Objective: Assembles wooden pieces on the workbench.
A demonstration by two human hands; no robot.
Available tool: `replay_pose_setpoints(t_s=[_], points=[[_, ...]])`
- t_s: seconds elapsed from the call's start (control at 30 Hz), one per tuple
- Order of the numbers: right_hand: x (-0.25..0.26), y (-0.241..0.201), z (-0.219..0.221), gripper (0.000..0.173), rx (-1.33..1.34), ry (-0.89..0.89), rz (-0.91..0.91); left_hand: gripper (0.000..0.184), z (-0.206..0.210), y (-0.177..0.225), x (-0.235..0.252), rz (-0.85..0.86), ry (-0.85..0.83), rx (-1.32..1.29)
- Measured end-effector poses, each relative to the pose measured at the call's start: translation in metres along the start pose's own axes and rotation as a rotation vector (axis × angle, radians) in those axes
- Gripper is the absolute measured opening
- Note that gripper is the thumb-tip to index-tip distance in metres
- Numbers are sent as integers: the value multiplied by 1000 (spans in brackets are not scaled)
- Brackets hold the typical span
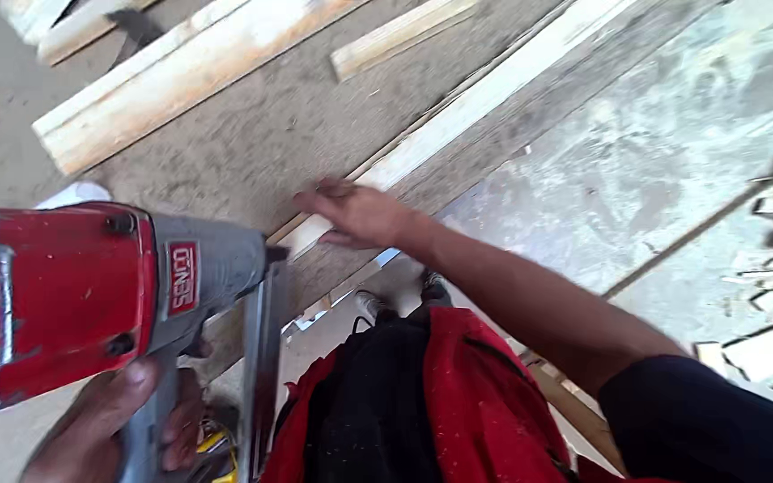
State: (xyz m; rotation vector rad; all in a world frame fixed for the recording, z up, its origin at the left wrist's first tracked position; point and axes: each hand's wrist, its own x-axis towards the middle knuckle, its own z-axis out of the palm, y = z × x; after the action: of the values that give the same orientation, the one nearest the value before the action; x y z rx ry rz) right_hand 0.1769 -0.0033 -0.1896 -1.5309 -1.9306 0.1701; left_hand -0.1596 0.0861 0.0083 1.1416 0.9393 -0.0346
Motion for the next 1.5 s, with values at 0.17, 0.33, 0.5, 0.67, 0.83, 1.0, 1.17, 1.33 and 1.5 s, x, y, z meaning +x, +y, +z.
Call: replay_pose_setpoints(t_s=[0.17,0.33,0.5,0.67,0.83,1.0,1.17,1.33,1.5], points=[[-36,36,-63,74,-1,-22,22,58,12,0,4,-41,98,10],[-111,134,-152,54,-178,-40,125,60,31,-2,0,-48,121,-76],[-120,143,-141,43,-124,82,108,60,46,3,-6,-26,145,-81],[-120,146,-138,44,-87,107,98,57,85,8,-10,74,151,-26],[-121,144,-143,43,-79,110,112,62,119,25,18,102,69,-36],[-122,147,-145,39,-70,116,118,56,119,34,43,38,29,54],[-122,149,-144,37,-66,114,99,61,146,50,54,100,-58,45],[-122,151,-141,38,-52,114,91,59,176,66,94,44,-128,130],[-120,149,-150,42,-48,70,106,57,175,73,94,-18,-98,142]])
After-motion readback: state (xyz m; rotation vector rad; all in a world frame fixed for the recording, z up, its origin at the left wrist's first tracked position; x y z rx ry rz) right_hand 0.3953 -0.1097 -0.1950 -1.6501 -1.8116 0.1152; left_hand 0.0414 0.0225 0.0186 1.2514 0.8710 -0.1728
